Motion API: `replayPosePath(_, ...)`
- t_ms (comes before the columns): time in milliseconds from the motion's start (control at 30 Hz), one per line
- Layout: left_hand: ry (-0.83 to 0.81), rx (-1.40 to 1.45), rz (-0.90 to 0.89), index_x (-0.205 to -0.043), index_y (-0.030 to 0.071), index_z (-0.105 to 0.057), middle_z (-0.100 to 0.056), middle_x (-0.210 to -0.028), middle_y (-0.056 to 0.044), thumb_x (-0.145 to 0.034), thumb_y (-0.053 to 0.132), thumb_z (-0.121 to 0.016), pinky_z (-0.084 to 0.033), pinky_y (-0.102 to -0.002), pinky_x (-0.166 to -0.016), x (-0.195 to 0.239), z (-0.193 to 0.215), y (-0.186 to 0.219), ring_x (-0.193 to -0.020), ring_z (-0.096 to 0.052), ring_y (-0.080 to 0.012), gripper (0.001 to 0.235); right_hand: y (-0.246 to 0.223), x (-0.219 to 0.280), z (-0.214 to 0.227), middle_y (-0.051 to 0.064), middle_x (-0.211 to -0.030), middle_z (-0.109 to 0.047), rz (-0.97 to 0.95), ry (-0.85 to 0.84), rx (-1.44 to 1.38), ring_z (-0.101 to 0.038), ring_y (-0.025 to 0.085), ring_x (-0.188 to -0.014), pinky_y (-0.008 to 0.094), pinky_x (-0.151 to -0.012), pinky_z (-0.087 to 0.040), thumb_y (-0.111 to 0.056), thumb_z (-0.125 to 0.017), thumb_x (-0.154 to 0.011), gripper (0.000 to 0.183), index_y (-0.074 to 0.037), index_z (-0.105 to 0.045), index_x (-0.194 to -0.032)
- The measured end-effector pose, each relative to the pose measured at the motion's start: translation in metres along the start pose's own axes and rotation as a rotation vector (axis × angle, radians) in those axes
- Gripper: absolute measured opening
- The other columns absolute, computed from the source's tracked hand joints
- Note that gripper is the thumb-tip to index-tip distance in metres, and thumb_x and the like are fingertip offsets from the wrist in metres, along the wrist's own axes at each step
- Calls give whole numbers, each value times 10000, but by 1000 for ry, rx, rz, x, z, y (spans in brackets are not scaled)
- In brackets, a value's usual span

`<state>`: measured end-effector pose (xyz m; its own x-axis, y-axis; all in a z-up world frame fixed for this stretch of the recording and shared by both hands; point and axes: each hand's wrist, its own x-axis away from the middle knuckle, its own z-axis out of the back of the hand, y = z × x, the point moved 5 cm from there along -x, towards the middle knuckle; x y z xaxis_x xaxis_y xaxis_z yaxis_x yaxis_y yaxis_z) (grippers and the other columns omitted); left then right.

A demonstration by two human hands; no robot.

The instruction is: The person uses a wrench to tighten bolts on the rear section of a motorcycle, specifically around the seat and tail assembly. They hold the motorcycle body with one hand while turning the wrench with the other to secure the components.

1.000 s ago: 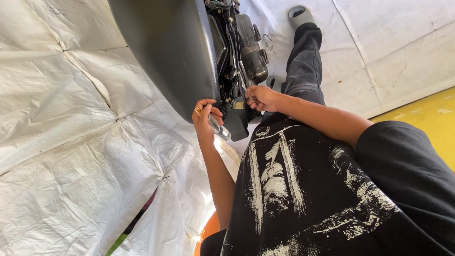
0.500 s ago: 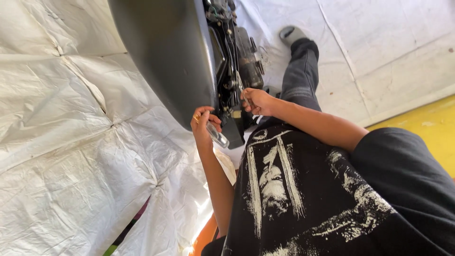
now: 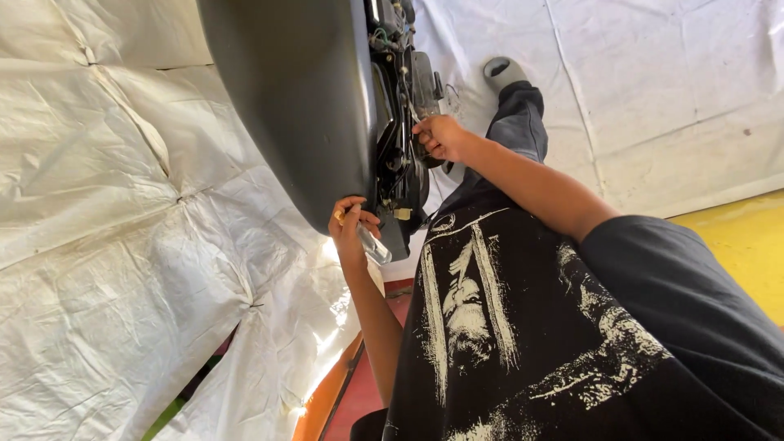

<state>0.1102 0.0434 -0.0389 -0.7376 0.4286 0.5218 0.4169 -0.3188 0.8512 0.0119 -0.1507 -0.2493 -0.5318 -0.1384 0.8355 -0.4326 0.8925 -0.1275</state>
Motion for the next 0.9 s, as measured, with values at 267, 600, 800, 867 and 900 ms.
replayPosePath(267, 87, -13, 43, -1081, 2, -615, -643, -597, -202, -957, 204, -571, -496, -290, -373, 2, 2, 6, -380, -610, -242, 241, -42, 21, 0, -91, -670, -327, -135, -50, 118, -361, 2, -515, 90, -403, -223, -252, -332, -1059, 222, -200, -544, -1019)
replayPosePath(600, 189, -68, -10, -1077, 6, -624, -627, -555, -181, -999, 256, -541, -496, -275, -386, 7, -5, 6, -385, -606, -235, 275, -49, -20, 48, -45, -623, -450, -147, 95, 439, -475, 81, -471, 163, -353, -312, -226, -594, -983, 64, -177, -594, -940)
replayPosePath(800, 341, -112, 1, -912, 14, -674, -592, -509, -149, -1050, 583, -286, -481, -276, -374, 11, -23, 8, -361, -572, -216, 702, -55, -41, 31, 52, -696, -574, 3, 91, 557, -628, 171, -526, 210, -353, -427, -272, -502, -1021, 191, -174, -666, -1031)
replayPosePath(867, 435, -66, 19, -839, 9, -686, -553, -469, -136, -1082, 483, -354, -453, -267, -331, 9, -22, 6, -330, -546, -215, 628, -51, -46, 21, 42, -685, -592, -34, 61, 502, -644, 160, -534, 175, -360, -411, -246, -402, -1038, 240, -160, -626, -1021)
replayPosePath(900, 434, -72, 20, -839, 9, -686, -553, -469, -136, -1082, 483, -354, -453, -267, -331, 7, -22, 8, -330, -546, -215, 628, -51, -54, 21, 42, -685, -592, -36, 58, 497, -644, 160, -534, 175, -360, -411, -246, -402, -1038, 240, -160, -626, -1021)
